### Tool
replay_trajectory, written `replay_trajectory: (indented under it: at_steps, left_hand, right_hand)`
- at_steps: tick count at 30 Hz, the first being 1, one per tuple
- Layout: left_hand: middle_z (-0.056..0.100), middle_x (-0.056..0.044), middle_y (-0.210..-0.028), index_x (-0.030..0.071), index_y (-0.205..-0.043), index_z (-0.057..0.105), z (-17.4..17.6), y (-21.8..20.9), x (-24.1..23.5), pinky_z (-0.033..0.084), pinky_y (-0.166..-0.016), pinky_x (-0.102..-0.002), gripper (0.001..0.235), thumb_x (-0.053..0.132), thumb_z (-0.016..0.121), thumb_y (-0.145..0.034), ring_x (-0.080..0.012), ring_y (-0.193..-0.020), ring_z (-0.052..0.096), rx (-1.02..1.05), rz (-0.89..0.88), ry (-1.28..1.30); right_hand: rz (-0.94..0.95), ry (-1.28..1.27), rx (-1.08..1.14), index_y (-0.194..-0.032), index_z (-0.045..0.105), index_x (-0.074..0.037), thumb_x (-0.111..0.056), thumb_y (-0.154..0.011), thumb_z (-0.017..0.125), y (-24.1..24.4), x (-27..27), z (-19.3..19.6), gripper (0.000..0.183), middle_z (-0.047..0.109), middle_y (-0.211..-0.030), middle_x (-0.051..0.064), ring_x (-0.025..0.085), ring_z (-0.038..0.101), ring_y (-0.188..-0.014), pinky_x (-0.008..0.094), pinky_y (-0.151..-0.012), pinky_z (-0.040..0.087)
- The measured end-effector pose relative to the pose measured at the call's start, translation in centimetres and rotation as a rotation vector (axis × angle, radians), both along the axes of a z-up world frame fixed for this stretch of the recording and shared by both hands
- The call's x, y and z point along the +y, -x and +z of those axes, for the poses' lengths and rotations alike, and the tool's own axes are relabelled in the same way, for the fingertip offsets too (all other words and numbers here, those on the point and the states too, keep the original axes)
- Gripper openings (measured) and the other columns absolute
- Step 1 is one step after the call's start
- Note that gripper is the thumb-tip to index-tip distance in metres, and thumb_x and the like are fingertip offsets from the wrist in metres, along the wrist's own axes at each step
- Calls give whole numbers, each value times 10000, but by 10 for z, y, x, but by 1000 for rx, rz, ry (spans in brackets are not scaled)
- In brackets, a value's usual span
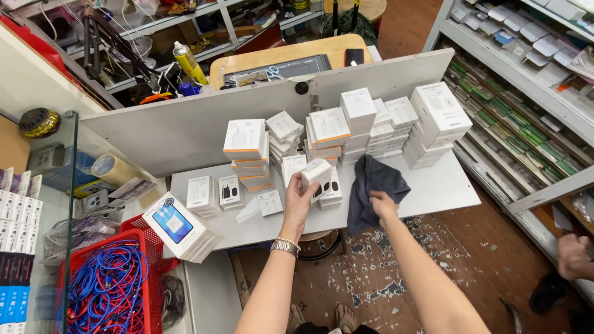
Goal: The person wipes small white boxes with a dark cloth on a table, then places them onto a glass shelf. The person handles the boxes one at a time, wiping them before stacking them on the shelf.
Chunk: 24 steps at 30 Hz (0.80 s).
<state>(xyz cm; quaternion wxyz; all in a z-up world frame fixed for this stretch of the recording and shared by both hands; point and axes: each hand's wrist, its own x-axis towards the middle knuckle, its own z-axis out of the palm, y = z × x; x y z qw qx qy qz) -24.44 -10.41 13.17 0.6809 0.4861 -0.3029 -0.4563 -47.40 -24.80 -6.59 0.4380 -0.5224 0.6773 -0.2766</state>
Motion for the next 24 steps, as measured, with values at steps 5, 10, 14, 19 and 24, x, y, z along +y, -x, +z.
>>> replay_trajectory:
  at_steps: [5, 10, 14, 19, 24]
  left_hand:
    - [637, -89, -1344, 58, -1334, 536, -7, 10, -3, 476, -1037, -305, 476, 64, 715, -894, -157, -1253, 591, -90, -1, -58]
    - [639, -111, -1346, 47, -1303, 555, -6, 15, -3, 480, -1043, -322, 426, 51, 713, -907, -188, -1257, 593, -260, -2, -45]
    - [648, -90, -1339, 60, -1279, 568, -3, 28, -6, 495, -1027, -329, 376, 59, 688, -923, -177, -1256, 609, -374, -35, -152]
    - [658, -130, -1332, 28, -1336, 553, -5, 50, -22, 495, -1052, -346, 434, -29, 598, -908, -219, -1261, 624, -384, -73, -57]
    - [597, -112, -1389, 20, -1394, 504, -13, 61, -15, 416, -1099, -327, 562, -81, 603, -850, -185, -1314, 542, -293, -81, 15]
  right_hand:
    - [-35, -159, -92, -1132, 764, 7, -238, -862, 785, 13, -10, -14, 365, 751, -1188, 171, 237, 689, -1094, 345, -973, 500]
    - [-248, 253, -294, -1125, 683, 23, -188, -862, 838, 11, 9, 85, 371, 674, -1005, 144, 203, 604, -918, 341, -798, 520]
    - [-11, 525, -725, -1214, 541, -37, -111, -876, 740, -13, 56, 190, 399, 645, -1099, 53, 136, 649, -984, 300, -830, 556]
    - [293, 905, -162, -1241, 634, -46, -45, -889, 725, -46, 110, 257, 363, 699, -1181, 132, 306, 641, -1157, 439, -1081, 466]
    - [335, 1126, -58, -1230, 625, -55, -33, -920, 672, -46, 115, 230, 315, 681, -1203, 133, 346, 651, -1191, 494, -1176, 385]
